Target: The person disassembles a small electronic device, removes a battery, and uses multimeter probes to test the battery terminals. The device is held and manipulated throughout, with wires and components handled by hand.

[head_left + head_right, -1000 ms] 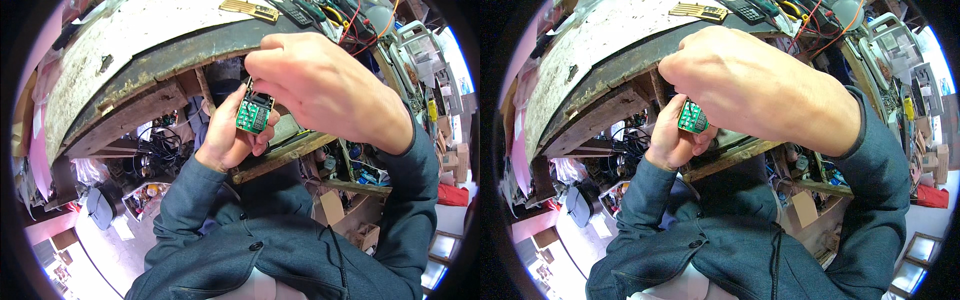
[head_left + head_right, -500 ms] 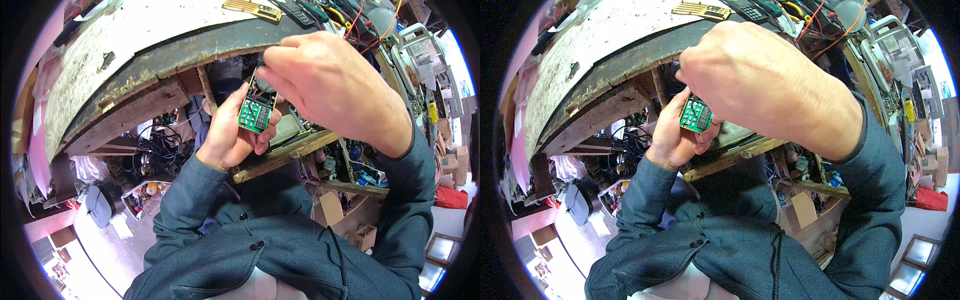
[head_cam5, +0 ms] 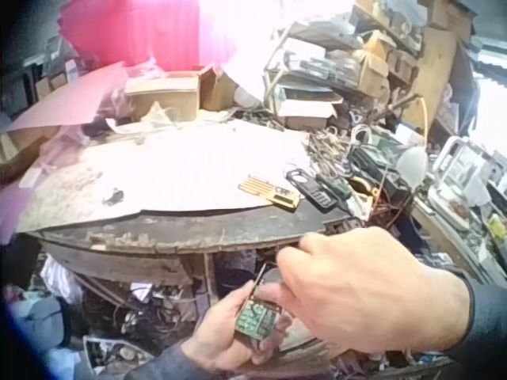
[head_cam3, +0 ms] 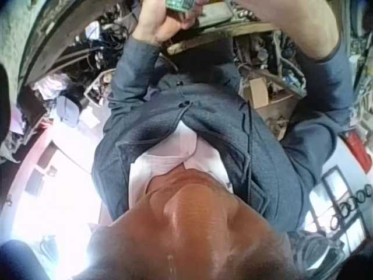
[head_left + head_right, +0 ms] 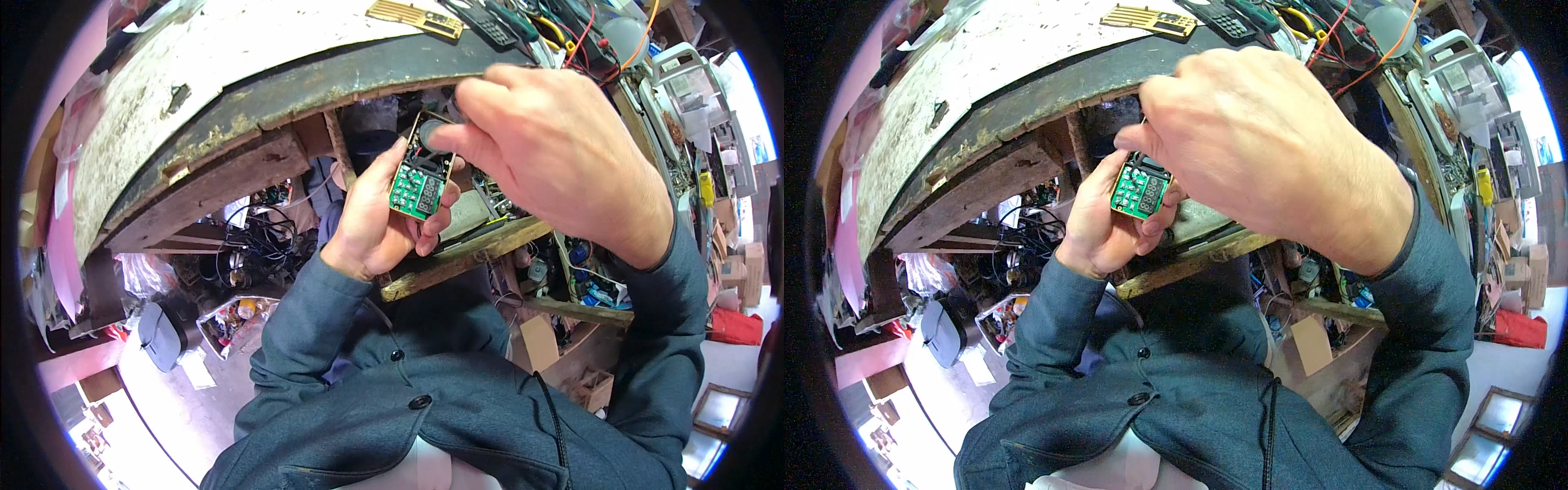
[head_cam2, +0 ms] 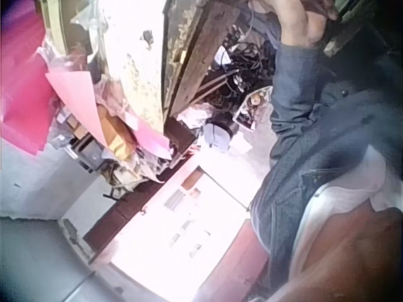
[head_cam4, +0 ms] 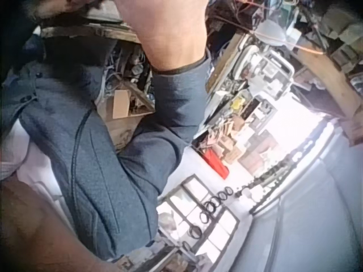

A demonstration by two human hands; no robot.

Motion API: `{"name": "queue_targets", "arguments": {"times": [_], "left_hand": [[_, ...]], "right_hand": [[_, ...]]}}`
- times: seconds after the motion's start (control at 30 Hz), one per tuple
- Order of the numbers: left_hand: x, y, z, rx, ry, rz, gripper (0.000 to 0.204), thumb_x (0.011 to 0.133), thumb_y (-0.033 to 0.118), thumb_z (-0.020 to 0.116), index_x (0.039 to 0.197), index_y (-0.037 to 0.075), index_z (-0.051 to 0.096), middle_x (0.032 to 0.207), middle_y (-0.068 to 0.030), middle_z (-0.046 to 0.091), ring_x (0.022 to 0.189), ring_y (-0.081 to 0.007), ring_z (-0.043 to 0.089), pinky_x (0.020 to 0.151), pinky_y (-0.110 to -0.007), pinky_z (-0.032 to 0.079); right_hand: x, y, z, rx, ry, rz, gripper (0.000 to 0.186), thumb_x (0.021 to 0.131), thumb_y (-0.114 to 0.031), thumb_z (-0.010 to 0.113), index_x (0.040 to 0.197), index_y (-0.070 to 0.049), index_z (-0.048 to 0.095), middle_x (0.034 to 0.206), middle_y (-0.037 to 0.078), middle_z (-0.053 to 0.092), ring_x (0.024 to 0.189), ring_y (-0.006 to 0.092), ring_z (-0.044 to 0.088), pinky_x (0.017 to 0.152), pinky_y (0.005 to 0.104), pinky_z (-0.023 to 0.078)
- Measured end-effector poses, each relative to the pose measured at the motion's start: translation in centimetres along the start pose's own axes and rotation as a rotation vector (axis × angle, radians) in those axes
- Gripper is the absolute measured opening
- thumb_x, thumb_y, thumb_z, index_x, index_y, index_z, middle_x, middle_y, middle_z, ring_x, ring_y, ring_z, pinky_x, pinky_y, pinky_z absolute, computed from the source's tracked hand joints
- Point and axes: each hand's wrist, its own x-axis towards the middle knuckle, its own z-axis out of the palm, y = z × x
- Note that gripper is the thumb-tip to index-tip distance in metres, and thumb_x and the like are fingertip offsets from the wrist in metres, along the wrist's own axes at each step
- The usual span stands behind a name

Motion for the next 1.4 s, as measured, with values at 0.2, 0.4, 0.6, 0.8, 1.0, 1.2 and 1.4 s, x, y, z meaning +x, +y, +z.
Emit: {"name": "queue_targets", "arguments": {"times": [0.2, 0.4, 0.6, 0.8, 1.0, 1.2, 1.4], "left_hand": [[0.1, -0.5, 0.4, 0.081, 0.1, 0.062, 0.053, 0.107, 0.054, 0.032, 0.115, 0.008, 0.056, 0.083, -0.0106, 0.065, 0.057, -0.0201, 0.06, 0.04, -0.033, 0.045], [0.2, -0.6, 0.1, 0.046, 0.055, 0.059, 0.052, 0.107, 0.053, 0.033, 0.117, 0.009, 0.057, 0.082, -0.0103, 0.065, 0.058, -0.0206, 0.059, 0.043, -0.032, 0.044], [0.1, -0.2, 0.7, 0.081, 0.15, 0.029, 0.051, 0.107, 0.053, 0.034, 0.117, 0.009, 0.057, 0.081, -0.0103, 0.066, 0.057, -0.0204, 0.06, 0.042, -0.033, 0.044], [0.2, -0.2, 0.3, 0.065, 0.089, 0.038, 0.05, 0.106, 0.053, 0.035, 0.117, 0.01, 0.057, 0.081, -0.0102, 0.067, 0.056, -0.0204, 0.06, 0.041, -0.033, 0.045], [0.2, -0.5, 0.8, 0.069, 0.165, 0.076, 0.054, 0.105, 0.054, 0.038, 0.113, 0.006, 0.059, 0.083, -0.0123, 0.066, 0.053, -0.0193, 0.06, 0.036, -0.029, 0.042], [0.4, -0.6, 0.7, 0.07, 0.154, 0.073, 0.052, 0.105, 0.054, 0.039, 0.112, 0.006, 0.06, 0.083, -0.012, 0.067, 0.053, -0.0189, 0.06, 0.036, -0.028, 0.042], [0.2, -0.5, 0.6, 0.102, 0.137, 0.059, 0.05, 0.106, 0.054, 0.034, 0.115, 0.01, 0.057, 0.081, -0.01, 0.066, 0.057, -0.0196, 0.06, 0.042, -0.033, 0.044]], "right_hand": [[0.1, 0.2, 1.2, 0.09, 0.147, -0.151, 0.017, 0.085, -0.008, 0.071, 0.083, -0.002, 0.055, 0.079, 0.015, 0.055, 0.072, 0.0373, 0.06, 0.061, 0.0445, 0.047], [-0.1, 0.3, 1.3, 0.247, 0.095, -0.186, 0.018, 0.082, -0.004, 0.071, 0.09, -0.001, 0.055, 0.088, 0.015, 0.053, 0.078, 0.0369, 0.059, 0.065, 0.0436, 0.048], [-0.2, 0.6, 1.6, 0.23, 0.175, -0.167, 0.015, 0.085, -0.006, 0.07, 0.088, -0.002, 0.055, 0.087, 0.015, 0.055, 0.079, 0.0362, 0.061, 0.065, 0.0431, 0.048], [-0.1, 0.4, 0.9, 0.059, 0.12, -0.109, 0.013, 0.087, -0.009, 0.069, 0.084, -0.002, 0.059, 0.077, 0.015, 0.057, 0.074, 0.0354, 0.062, 0.064, 0.0441, 0.049], [-0.1, 0.5, 1.8, 0.232, 0.222, -0.14, 0.014, 0.087, -0.009, 0.069, 0.082, -0.001, 0.058, 0.079, 0.015, 0.057, 0.074, 0.0375, 0.061, 0.064, 0.0443, 0.049], [-0.5, 0.0, 0.5, -0.043, 0.053, -0.017, 0.019, 0.087, -0.012, 0.07, 0.079, -0.001, 0.056, 0.078, 0.017, 0.058, 0.073, 0.0382, 0.062, 0.063, 0.0448, 0.049], [-0.3, 0.4, 1.1, 0.238, 0.076, -0.159, 0.014, 0.084, -0.003, 0.069, 0.089, -0.002, 0.056, 0.088, 0.015, 0.054, 0.08, 0.0372, 0.06, 0.067, 0.0425, 0.048]]}}
